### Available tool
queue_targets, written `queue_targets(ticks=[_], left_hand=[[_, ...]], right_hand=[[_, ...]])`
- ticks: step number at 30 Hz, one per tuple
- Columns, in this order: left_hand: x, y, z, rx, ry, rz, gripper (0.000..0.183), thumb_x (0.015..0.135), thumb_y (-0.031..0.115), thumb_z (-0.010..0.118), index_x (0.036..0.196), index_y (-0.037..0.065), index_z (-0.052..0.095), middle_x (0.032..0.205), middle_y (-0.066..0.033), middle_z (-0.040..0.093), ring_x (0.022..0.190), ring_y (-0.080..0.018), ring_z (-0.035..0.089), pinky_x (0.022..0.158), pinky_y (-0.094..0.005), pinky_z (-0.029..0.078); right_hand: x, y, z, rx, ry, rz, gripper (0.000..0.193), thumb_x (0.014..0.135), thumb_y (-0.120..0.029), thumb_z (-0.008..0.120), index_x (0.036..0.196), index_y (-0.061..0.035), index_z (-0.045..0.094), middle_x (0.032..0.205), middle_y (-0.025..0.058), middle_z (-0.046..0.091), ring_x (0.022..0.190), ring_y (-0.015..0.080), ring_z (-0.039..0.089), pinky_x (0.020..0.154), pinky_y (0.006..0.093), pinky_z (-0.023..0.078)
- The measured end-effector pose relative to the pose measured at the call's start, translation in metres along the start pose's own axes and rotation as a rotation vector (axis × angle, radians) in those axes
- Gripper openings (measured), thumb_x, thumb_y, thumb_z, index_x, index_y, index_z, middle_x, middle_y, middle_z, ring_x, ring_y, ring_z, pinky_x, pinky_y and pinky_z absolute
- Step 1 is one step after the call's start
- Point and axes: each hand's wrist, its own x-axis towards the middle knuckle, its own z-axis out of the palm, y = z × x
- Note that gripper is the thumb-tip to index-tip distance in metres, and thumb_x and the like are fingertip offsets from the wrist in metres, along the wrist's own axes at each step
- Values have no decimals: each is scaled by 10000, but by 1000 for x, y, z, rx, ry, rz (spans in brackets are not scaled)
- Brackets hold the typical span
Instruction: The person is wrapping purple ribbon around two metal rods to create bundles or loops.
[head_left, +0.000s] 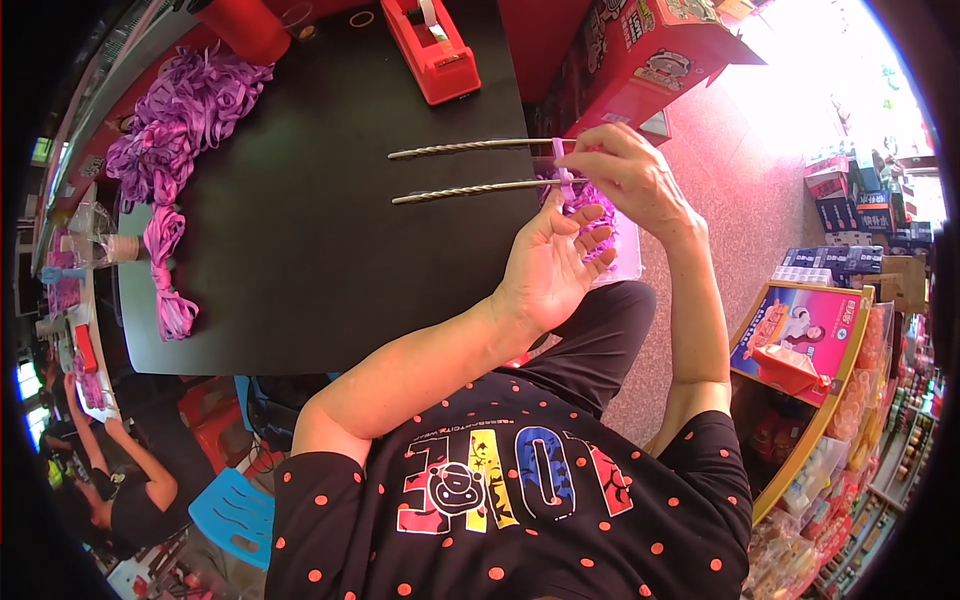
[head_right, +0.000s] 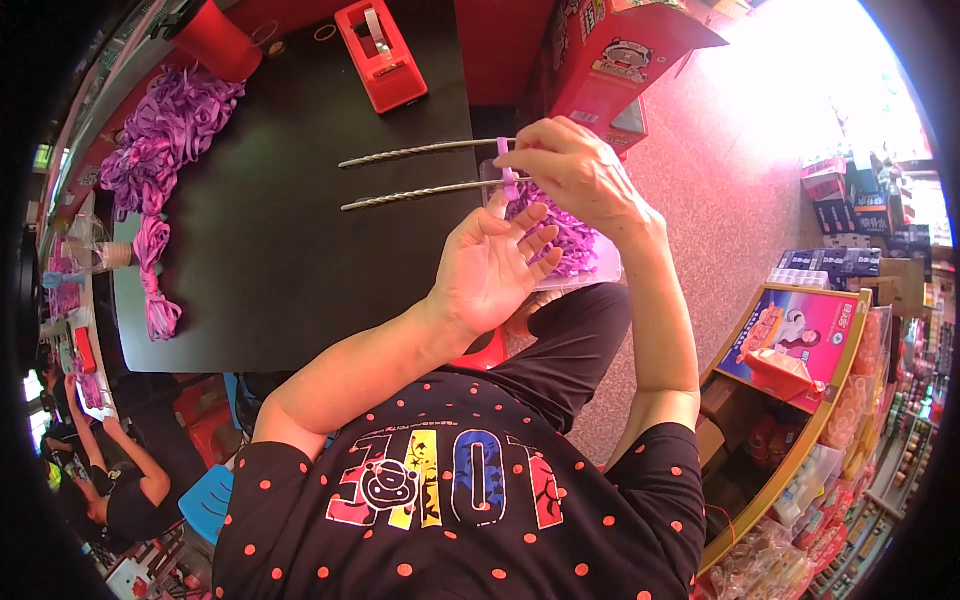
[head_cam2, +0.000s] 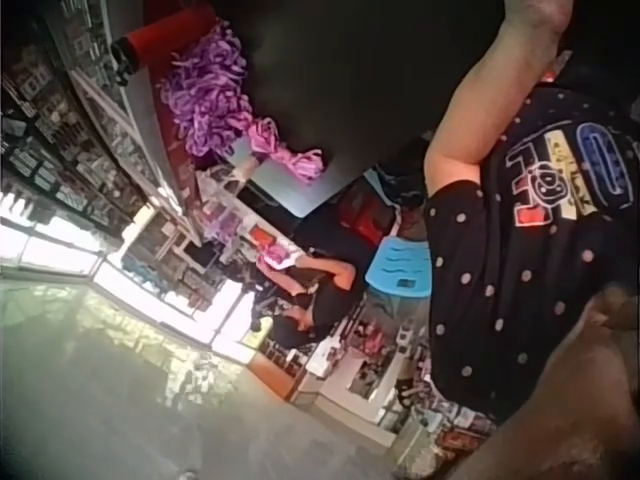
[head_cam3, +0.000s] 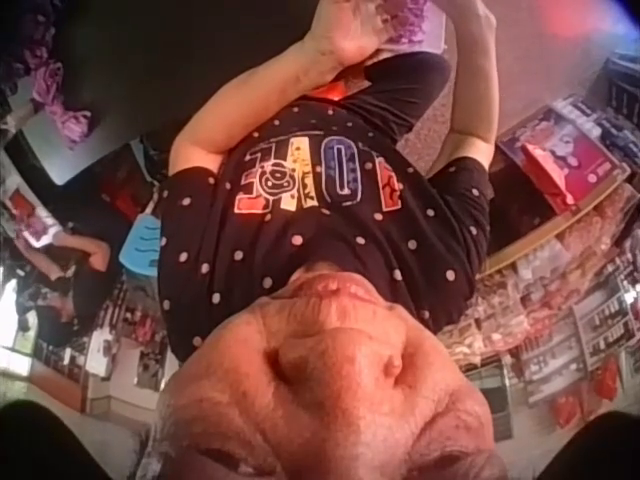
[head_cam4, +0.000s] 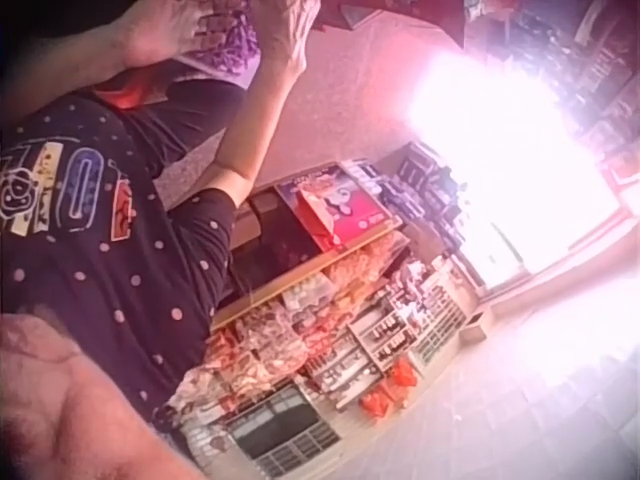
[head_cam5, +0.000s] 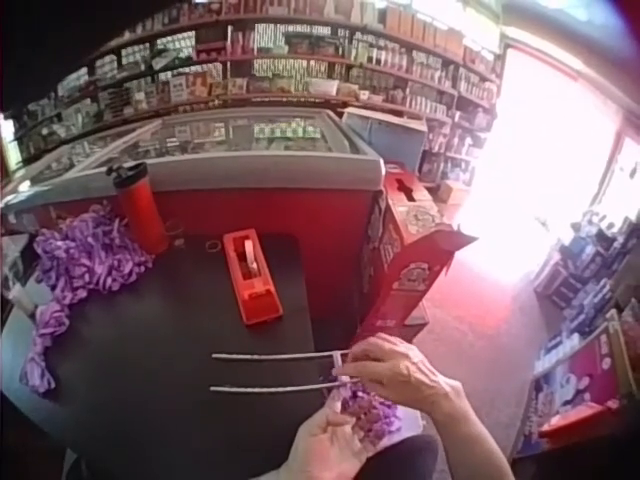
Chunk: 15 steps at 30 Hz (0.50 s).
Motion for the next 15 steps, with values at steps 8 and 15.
queue_targets(ticks=[8, 15], left_hand=[[4, -1, -3, 7, -61, -4, 424, 774, 116, 510, 1191, 190, 482, 1069, -40, 550, 999, -213, 521, 909, -397, 418], [-1, 4, 4, 72, -43, 27, 413, 787, 62, 489, 1186, 168, 466, 1084, -61, 564, 999, -230, 540, 886, -418, 439]], right_hand=[[-21, 15, 5, 89, 32, 157, 270, 705, 11, 618, 953, -57, 699, 949, 79, 598, 938, 241, 576, 821, 349, 480], [10, 13, 17, 265, 168, 468, 286, 837, -130, 657, 1113, -57, 644, 1012, 33, 629, 926, 130, 576, 763, 251, 456]])
